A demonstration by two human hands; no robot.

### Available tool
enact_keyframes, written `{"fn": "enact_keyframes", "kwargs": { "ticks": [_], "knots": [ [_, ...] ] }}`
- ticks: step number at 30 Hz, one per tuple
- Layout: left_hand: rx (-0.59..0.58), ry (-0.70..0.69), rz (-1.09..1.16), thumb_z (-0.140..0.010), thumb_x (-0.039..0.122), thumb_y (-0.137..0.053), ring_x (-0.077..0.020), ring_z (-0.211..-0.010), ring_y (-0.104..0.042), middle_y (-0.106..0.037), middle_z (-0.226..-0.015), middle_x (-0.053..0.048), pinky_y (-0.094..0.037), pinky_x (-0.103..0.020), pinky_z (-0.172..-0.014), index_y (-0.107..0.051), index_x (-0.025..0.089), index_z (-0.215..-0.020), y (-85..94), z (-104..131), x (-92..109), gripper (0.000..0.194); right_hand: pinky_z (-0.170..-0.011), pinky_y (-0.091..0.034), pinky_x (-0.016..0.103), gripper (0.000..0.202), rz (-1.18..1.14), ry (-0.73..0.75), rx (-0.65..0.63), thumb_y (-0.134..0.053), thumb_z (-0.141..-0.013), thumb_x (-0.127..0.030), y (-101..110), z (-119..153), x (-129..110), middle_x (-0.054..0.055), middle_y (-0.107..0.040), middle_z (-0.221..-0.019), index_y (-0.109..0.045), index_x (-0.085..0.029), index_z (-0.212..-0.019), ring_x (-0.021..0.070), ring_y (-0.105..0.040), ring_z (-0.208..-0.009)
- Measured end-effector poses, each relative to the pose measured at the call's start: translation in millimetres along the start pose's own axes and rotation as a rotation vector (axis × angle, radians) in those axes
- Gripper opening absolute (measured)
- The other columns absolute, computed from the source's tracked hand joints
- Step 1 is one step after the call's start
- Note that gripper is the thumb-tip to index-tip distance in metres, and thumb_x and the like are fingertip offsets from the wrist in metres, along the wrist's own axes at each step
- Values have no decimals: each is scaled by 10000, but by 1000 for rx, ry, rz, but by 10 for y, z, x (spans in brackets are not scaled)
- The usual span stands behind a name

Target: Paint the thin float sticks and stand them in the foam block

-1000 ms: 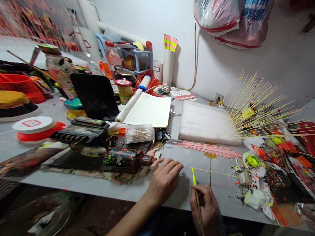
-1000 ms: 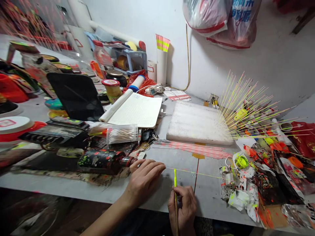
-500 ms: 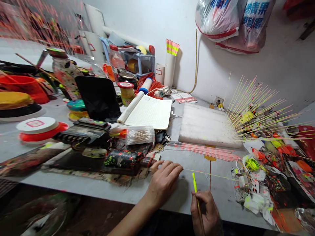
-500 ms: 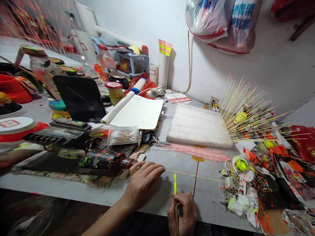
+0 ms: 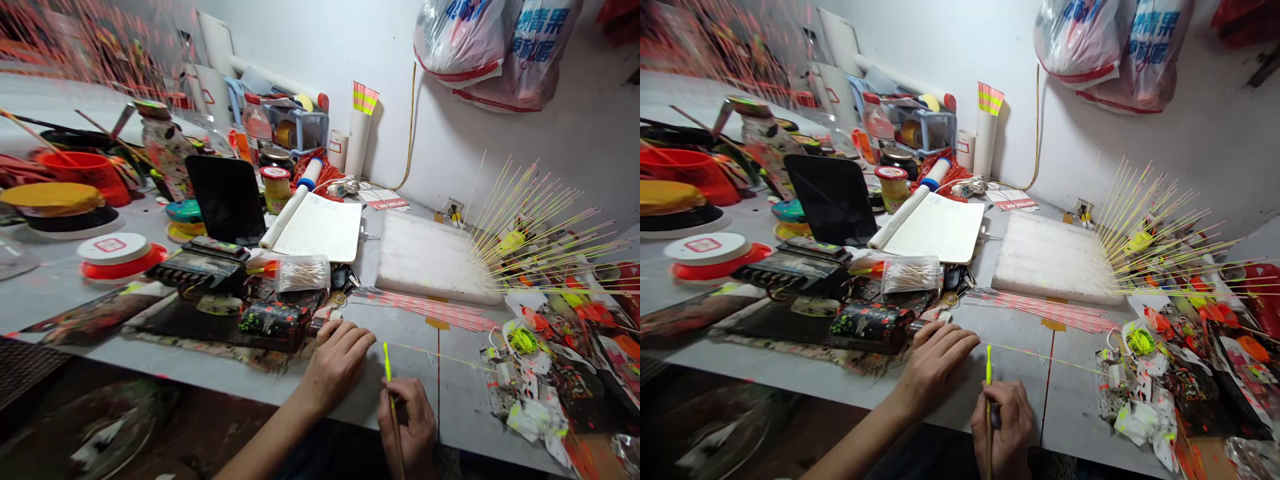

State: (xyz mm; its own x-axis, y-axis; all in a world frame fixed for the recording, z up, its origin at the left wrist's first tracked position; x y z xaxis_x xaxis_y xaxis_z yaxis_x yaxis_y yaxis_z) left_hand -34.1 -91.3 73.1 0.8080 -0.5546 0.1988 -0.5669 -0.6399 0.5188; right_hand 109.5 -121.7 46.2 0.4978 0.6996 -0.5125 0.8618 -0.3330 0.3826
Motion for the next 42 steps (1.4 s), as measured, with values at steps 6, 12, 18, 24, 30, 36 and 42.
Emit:
{"fn": "enact_keyframes", "kwargs": {
  "ticks": [6,12,18,24,30,36,42],
  "knots": [
    [11,20,12,-967,79,-419,-145,-781,-621,-733,-863,9,-362,-349,-912,-595,211,-992,1,16,-3,221,-668,-560,208,104,29,-1,-3,-550,-985,-153,11,-42,-15,-3,-699,-810,-631,-217,-989,121,-661,-700],
    [30,24,22,-971,90,-425,-145,-777,-621,-731,-853,5,-367,-346,-904,-600,208,-988,5,20,-4,212,-711,-552,214,124,-6,-39,0,-560,-970,-132,4,62,94,3,-703,-853,-638,-217,-1017,123,-661,-746],
    [41,15,20,-977,88,-407,-145,-772,-615,-727,-851,5,-369,-337,-896,-592,205,-990,11,12,4,219,-745,-534,232,111,-23,-154,-6,-573,-974,-156,21,170,228,0,-700,-870,-647,-230,-1013,132,-656,-779],
    [45,16,35,-980,86,-410,-143,-775,-616,-723,-850,8,-367,-327,-895,-594,204,-988,19,12,2,219,-737,-535,233,118,-60,-178,36,-574,-976,-152,54,192,208,-3,-703,-869,-647,-239,-1008,134,-664,-780],
    [34,30,33,-977,84,-403,-141,-784,-622,-727,-858,14,-363,-339,-934,-601,207,-984,9,25,-13,233,-717,-553,244,180,-113,-78,27,-563,-950,-89,-3,178,76,-3,-712,-883,-630,-238,-1025,130,-660,-763],
    [61,57,-69,-970,100,-423,-179,-951,-642,-747,-969,-11,-349,-371,-1012,-632,224,-964,113,74,-121,244,-690,-565,217,176,-99,51,-5,-557,-942,-83,-128,2,-154,8,-710,-872,-621,-211,-1044,122,-661,-738],
    [80,82,-108,-964,115,-441,-174,-999,-646,-748,-986,-15,-342,-367,-1079,-650,227,-927,175,100,-173,240,-669,-551,201,151,-62,38,-1,-554,-967,-116,-205,-18,-123,7,-691,-857,-638,-205,-1057,114,-638,-724]
  ]
}}
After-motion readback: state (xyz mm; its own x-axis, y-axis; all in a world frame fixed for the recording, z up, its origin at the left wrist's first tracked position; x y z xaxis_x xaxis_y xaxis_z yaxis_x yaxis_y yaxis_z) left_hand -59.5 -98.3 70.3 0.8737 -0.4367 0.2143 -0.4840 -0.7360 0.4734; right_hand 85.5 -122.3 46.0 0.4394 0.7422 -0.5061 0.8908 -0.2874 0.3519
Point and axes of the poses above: each hand's wrist, its own z-axis away from the middle knuckle, its own y-axis out of the back of the hand, x = y × z, the point moved 10 cm from there along -z, towards the middle knuckle
